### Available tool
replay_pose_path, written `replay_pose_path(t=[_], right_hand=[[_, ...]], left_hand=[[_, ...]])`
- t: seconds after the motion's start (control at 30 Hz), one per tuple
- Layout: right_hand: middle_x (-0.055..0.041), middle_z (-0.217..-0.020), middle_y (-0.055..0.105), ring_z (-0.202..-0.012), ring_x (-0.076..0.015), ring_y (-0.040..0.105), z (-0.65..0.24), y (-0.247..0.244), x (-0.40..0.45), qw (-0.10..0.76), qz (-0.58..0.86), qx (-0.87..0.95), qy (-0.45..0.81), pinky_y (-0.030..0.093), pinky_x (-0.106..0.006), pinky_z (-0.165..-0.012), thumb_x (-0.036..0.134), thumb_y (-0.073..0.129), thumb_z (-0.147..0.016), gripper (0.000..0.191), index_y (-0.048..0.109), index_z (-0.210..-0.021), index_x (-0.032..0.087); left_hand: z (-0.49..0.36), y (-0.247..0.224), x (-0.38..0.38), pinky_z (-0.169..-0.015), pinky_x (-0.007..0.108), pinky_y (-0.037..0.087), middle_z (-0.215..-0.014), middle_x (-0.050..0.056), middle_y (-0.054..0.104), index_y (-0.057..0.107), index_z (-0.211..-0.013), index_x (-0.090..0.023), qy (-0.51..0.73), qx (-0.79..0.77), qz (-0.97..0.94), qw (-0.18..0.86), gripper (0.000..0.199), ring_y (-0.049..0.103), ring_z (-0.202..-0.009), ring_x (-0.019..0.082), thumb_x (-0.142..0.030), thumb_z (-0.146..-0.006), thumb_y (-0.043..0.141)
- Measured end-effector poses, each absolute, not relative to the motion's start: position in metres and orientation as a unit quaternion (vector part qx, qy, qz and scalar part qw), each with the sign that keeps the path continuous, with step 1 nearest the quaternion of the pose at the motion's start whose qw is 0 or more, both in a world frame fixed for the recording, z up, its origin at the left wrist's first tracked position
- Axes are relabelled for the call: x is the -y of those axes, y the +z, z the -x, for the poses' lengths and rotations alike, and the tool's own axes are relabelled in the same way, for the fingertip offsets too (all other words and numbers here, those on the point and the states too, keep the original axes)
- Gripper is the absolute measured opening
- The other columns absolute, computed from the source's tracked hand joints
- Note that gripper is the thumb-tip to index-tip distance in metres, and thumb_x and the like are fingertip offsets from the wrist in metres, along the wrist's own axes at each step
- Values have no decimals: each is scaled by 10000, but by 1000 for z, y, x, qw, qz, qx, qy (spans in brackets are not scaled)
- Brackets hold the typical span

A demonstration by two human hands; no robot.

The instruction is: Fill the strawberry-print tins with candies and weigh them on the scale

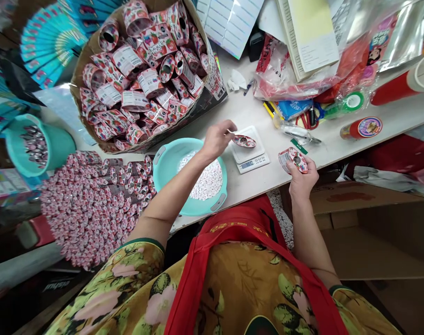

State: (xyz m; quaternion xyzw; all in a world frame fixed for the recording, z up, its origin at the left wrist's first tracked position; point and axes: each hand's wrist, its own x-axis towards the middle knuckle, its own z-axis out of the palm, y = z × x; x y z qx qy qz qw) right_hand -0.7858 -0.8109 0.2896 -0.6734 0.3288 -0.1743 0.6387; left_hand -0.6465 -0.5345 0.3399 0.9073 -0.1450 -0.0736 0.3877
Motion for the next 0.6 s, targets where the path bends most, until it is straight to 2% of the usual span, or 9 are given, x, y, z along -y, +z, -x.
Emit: replay_pose_path(t=[0.07,0.13,0.23,0.3,0.37,0.47,0.6], right_hand=[[-32,-985,701,-920,-194,681,786,290,811,634,677,-330,-177,577,-402,-933,376,878,-544,613,671,-1070,139],[-31,-981,703,-918,-197,681,787,291,810,630,677,-335,-180,578,-419,-937,374,875,-536,618,668,-1070,140],[-33,-979,702,-907,-194,681,788,294,807,632,673,-335,-188,574,-428,-949,352,872,-525,625,667,-1074,134],[-36,-970,698,-895,-192,679,789,295,805,635,670,-333,-194,576,-423,-944,342,872,-517,623,665,-1063,125],[-36,-953,689,-891,-194,676,790,296,801,633,673,-331,-191,582,-420,-928,349,873,-509,615,659,-1040,123],[-31,-955,681,-897,-196,671,792,295,795,627,685,-327,-177,588,-420,-909,372,866,-515,614,650,-1039,136],[-27,-945,685,-871,-187,665,793,294,789,624,688,-329,-170,582,-424,-916,369,864,-509,610,657,-1034,136]], left_hand=[[666,342,503,-791,290,480,-928,32,685,639,-897,-174,-36,65,-914,400,102,604,-810,160,-161,-831,563],[698,336,473,-821,304,486,-923,37,695,640,-895,-174,-44,-25,-929,366,95,612,-829,170,-197,-867,552],[757,311,448,-813,325,500,-982,61,710,669,-965,-177,-196,-102,-929,297,138,636,-842,195,-263,-880,603],[791,292,449,-834,334,512,-1084,77,701,678,-1089,-192,-288,-77,-913,279,264,656,-920,220,-312,-853,679],[813,277,458,-890,343,510,-1147,85,679,666,-1169,-208,-308,-37,-913,266,346,654,-1025,241,-319,-844,707],[826,273,466,-910,344,501,-1143,79,675,674,-1128,-213,-322,-2,-920,224,247,652,-1056,247,-256,-887,643],[819,298,461,-813,355,516,-1178,87,663,684,-1101,-220,-323,23,-931,167,200,674,-977,260,-263,-948,563]])
